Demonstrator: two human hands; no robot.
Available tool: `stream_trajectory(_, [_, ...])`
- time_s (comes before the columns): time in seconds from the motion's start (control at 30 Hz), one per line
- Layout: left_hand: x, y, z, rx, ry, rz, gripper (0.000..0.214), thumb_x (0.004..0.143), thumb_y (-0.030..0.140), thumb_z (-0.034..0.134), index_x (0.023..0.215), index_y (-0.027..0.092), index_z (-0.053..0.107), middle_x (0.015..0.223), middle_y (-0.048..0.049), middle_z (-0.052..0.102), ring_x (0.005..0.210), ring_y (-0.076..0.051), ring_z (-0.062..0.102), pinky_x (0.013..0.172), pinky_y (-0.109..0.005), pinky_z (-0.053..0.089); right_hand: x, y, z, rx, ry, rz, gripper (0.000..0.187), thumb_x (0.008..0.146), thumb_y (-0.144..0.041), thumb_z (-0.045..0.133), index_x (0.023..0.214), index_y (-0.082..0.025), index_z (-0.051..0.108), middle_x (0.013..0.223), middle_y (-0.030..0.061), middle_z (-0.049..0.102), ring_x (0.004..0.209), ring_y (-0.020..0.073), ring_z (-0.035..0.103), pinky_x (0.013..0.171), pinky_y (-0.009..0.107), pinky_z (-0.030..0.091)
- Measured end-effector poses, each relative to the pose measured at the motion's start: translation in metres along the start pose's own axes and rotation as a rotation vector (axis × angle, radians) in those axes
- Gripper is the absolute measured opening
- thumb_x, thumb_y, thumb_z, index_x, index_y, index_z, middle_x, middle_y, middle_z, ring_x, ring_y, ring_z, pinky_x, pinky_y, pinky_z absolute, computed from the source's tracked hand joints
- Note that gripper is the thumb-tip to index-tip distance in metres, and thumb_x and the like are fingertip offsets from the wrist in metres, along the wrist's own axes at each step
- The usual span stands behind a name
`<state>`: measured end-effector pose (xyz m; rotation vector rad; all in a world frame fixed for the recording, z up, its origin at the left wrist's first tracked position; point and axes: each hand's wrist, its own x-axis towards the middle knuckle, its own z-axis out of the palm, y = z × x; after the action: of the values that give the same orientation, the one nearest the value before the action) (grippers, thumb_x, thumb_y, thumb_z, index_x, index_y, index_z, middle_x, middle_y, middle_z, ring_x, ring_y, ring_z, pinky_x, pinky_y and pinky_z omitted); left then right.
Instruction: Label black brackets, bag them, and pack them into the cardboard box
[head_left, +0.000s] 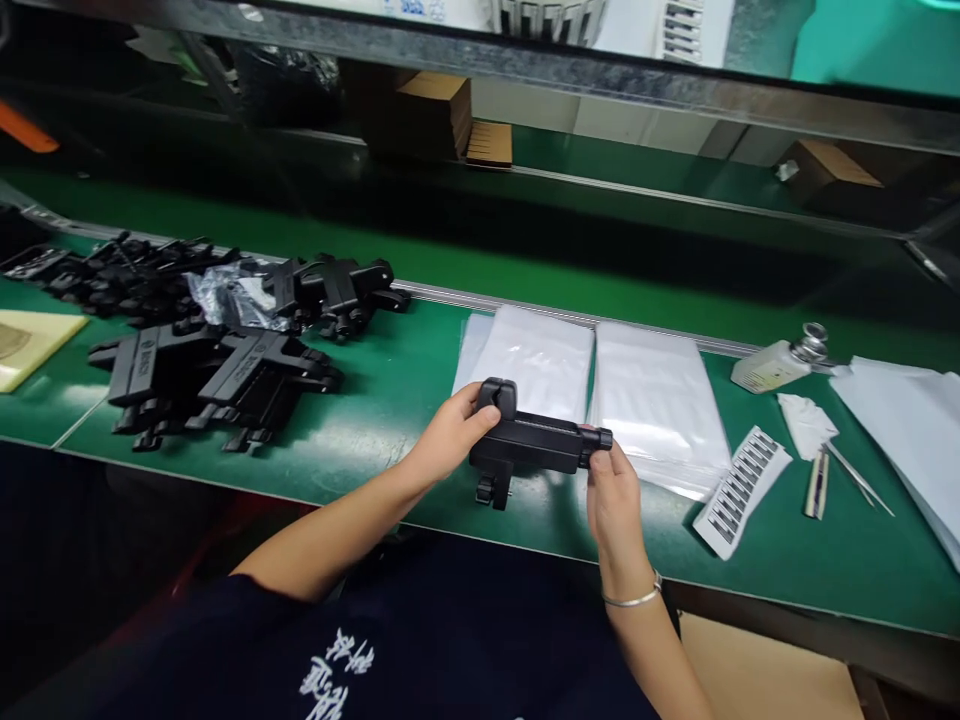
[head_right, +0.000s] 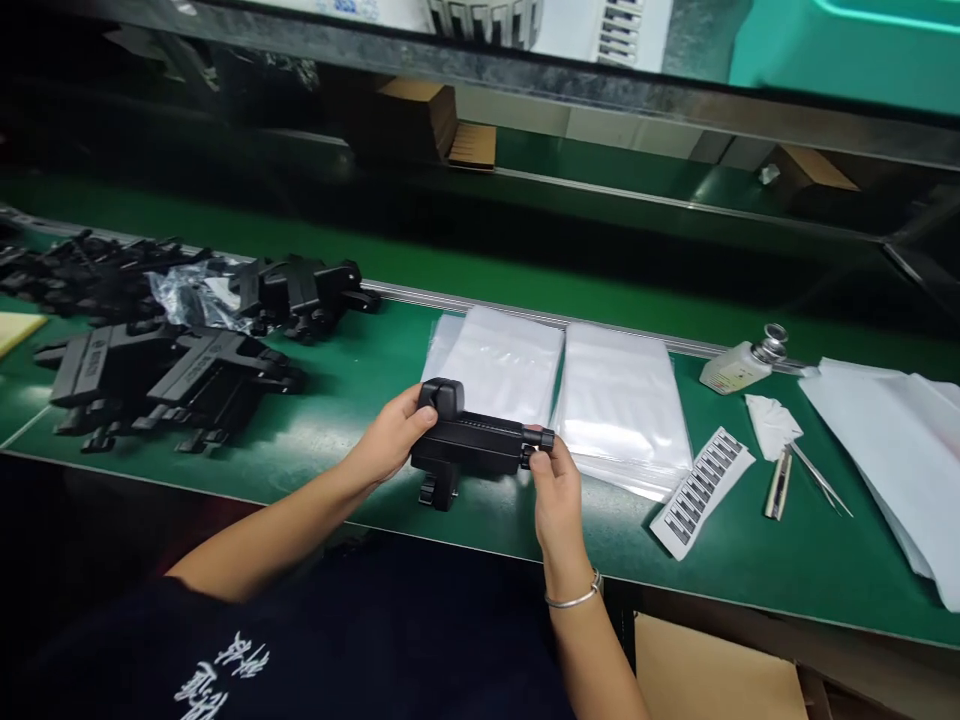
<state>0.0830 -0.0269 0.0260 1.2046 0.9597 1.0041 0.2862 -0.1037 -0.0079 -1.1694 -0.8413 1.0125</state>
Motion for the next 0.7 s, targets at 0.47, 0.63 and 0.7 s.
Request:
stream_trajectory(0.47, [0.003, -0.007, 0.005, 0.031, -0.017, 0.0, 0.062, 0.075, 0.067, 0.064, 0.109, 0.015, 0.057, 0.102, -0.0088, 0.065, 0.097, -0.026, 0.06, 0.083, -0.033, 0.046, 0.008, 0.011, -0.01, 0.047, -0.003, 0.035, 0.029, 0.075, -0.042, 0.075, 0.095, -0.022, 0.07, 0.093, 0.0033, 0.07, 0.093, 0.0189, 0.062, 0.091, 0.035, 0.044])
stream_trajectory(0.63, [0.005, -0.004, 0.016, -0.012, -0.043, 0.031, 0.064, 0.067, 0.063, 0.074, 0.107, 0.015, 0.059, 0.097, -0.0057, 0.066, 0.093, -0.022, 0.061, 0.08, -0.03, 0.047, 0.011, 0.017, -0.018, -0.084, 0.147, -0.009, 0.035, 0.081, -0.054, 0.066, 0.084, -0.019, 0.069, 0.085, 0.0031, 0.07, 0.085, 0.0188, 0.061, 0.087, 0.035, 0.046])
stream_trajectory(0.7, [0.01, -0.004, 0.018, -0.093, -0.009, -0.014, 0.06, 0.066, 0.063, 0.075, 0.1, 0.015, 0.061, 0.091, -0.0037, 0.067, 0.086, -0.019, 0.061, 0.075, -0.026, 0.046, 0.008, 0.015, -0.021, -0.153, 0.117, -0.029, 0.042, 0.085, -0.059, 0.057, 0.09, -0.019, 0.07, 0.092, 0.0054, 0.071, 0.093, 0.022, 0.062, 0.092, 0.039, 0.045])
